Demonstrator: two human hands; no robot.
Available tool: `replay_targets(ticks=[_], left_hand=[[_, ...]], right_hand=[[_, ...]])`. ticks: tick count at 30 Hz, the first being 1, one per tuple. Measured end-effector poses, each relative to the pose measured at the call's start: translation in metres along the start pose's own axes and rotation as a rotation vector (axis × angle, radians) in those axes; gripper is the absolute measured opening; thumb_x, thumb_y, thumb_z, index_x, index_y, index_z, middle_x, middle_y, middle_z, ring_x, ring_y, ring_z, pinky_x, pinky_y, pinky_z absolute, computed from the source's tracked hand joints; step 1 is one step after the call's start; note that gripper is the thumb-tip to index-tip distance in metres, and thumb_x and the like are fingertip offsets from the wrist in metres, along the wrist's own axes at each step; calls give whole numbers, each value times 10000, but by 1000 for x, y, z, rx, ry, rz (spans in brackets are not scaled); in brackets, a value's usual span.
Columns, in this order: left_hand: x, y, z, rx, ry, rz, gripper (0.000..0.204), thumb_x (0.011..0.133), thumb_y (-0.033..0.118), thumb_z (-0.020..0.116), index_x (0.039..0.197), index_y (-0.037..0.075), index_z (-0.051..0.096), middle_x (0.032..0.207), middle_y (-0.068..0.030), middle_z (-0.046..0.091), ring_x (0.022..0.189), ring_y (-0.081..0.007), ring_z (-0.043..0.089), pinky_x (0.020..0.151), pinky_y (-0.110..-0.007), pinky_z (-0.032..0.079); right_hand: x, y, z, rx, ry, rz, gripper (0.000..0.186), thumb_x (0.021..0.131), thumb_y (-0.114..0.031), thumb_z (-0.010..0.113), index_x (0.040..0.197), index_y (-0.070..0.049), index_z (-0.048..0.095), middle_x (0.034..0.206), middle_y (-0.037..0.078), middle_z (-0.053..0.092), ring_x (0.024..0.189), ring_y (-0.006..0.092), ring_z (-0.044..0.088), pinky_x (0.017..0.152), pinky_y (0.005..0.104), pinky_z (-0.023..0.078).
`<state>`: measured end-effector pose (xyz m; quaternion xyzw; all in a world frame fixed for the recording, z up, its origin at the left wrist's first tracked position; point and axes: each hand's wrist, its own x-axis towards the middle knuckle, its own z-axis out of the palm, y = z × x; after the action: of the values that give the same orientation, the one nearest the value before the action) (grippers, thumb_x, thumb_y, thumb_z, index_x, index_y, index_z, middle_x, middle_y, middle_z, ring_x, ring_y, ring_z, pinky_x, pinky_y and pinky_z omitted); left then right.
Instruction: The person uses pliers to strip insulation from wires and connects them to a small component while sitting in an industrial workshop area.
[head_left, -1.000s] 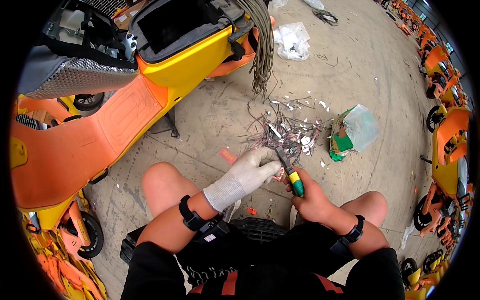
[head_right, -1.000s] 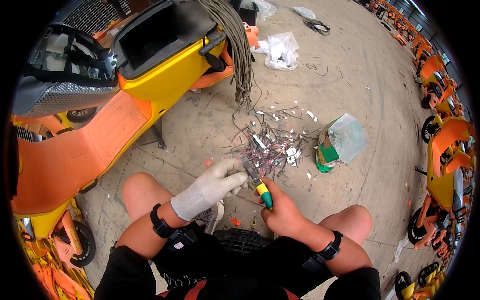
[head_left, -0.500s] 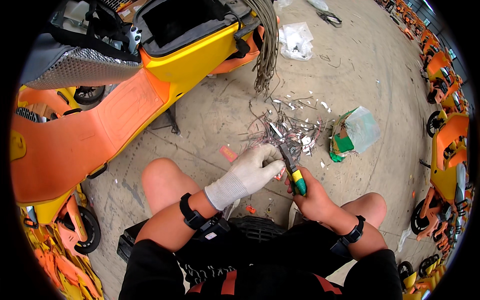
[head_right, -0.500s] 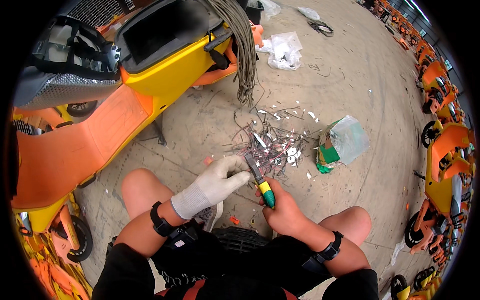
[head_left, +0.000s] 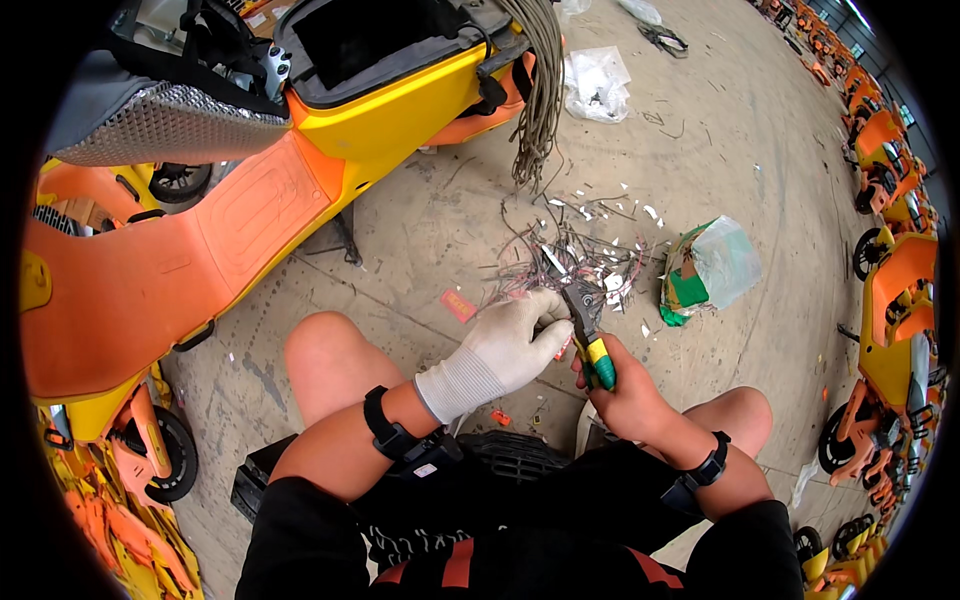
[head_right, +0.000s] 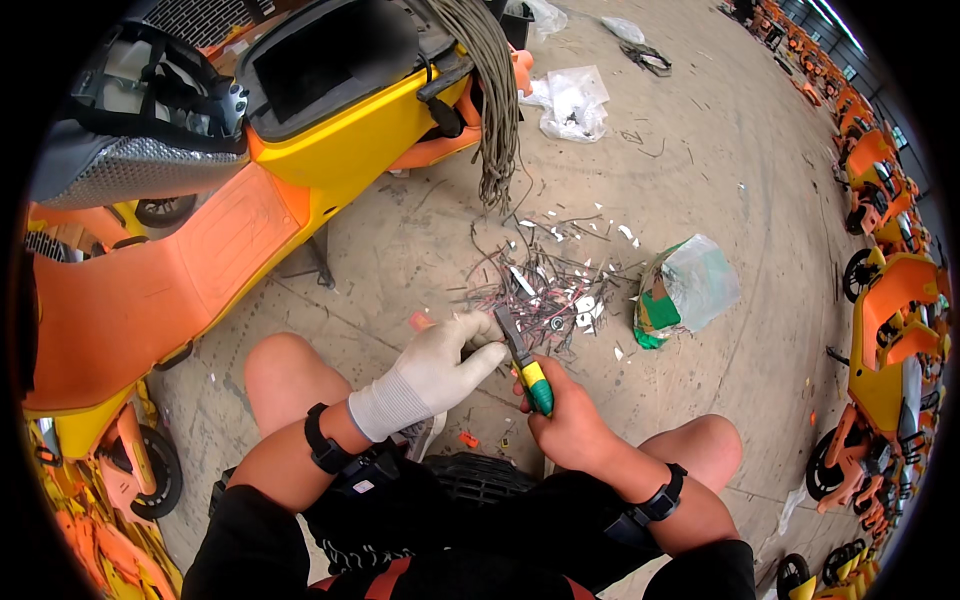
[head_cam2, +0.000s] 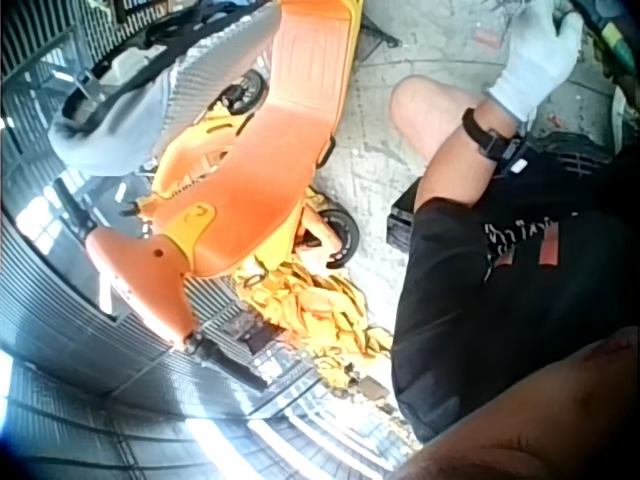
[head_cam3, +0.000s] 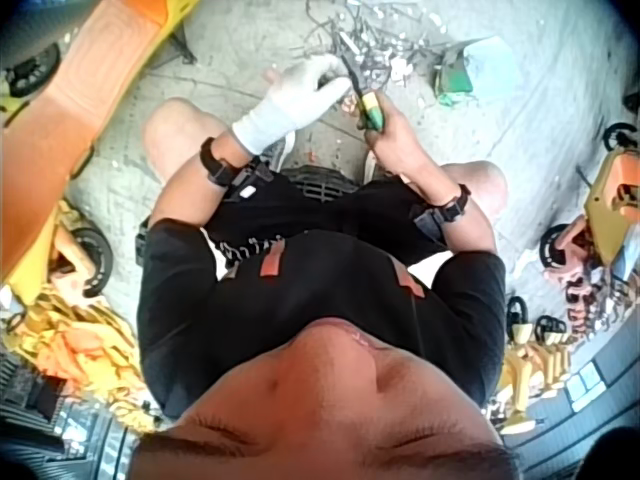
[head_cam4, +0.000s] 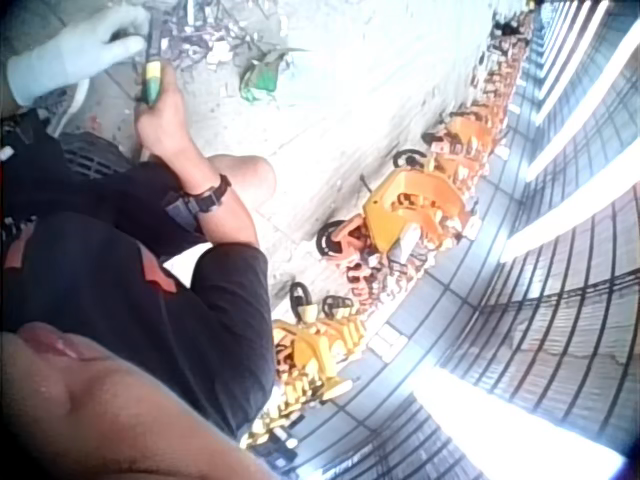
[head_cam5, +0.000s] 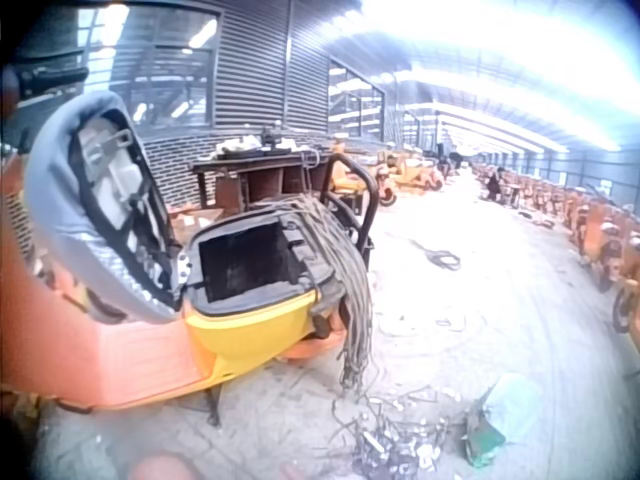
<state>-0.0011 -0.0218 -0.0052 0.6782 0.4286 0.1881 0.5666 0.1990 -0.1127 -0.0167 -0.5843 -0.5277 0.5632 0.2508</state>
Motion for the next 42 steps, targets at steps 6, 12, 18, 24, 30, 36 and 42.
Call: replay_targets(ticks=[6,12,18,24,30,36,42], left_hand=[[0,-2,0,23,11,26,186,953,151,600,1015,-24,615,868,-100,705,814,-162,686,764,-311,533],[-1,-1,-1,21,31,-6,194,957,155,571,990,-25,634,834,-91,687,778,-144,650,724,-310,508],[1,-9,4,-220,33,-103,189,949,150,568,962,-16,658,763,-10,611,704,-83,559,662,-258,458],[2,-3,-4,-637,-112,-333,153,958,142,576,961,2,636,722,35,506,536,-22,391,475,-206,291],[2,-14,-10,-926,-254,-420,120,960,134,584,966,15,590,704,30,479,463,-28,316,419,-218,227],[4,-18,-14,-1033,-325,-485,114,984,136,546,958,27,567,712,30,470,473,-31,323,426,-215,229],[2,-8,-8,-788,-193,-383,128,963,145,573,908,32,598,734,16,530,493,-37,366,443,-215,268]], right_hand=[[1,-2,0,2,-11,2,575,777,160,484,1319,-27,450,1093,101,619,931,213,632,861,343,525],[4,1,1,13,-37,-2,641,768,160,492,1375,-32,418,1147,99,603,1003,212,618,911,335,508],[7,12,0,55,-86,-93,798,756,160,497,1508,-30,312,1339,119,560,1221,236,561,1045,343,440],[8,19,-1,-16,-84,-141,849,754,140,510,1549,-20,259,1347,150,566,1299,283,519,1117,351,365],[8,16,-2,-19,-91,-205,858,746,126,513,1555,-14,262,1338,175,570,1327,304,503,1134,349,340],[10,23,-4,-108,-103,-245,849,744,126,514,1549,-18,283,1314,164,575,1291,307,523,1116,357,361],[3,0,-3,-5,-75,-86,755,759,149,500,1484,-7,361,1195,99,588,1079,212,574,982,318,459]])
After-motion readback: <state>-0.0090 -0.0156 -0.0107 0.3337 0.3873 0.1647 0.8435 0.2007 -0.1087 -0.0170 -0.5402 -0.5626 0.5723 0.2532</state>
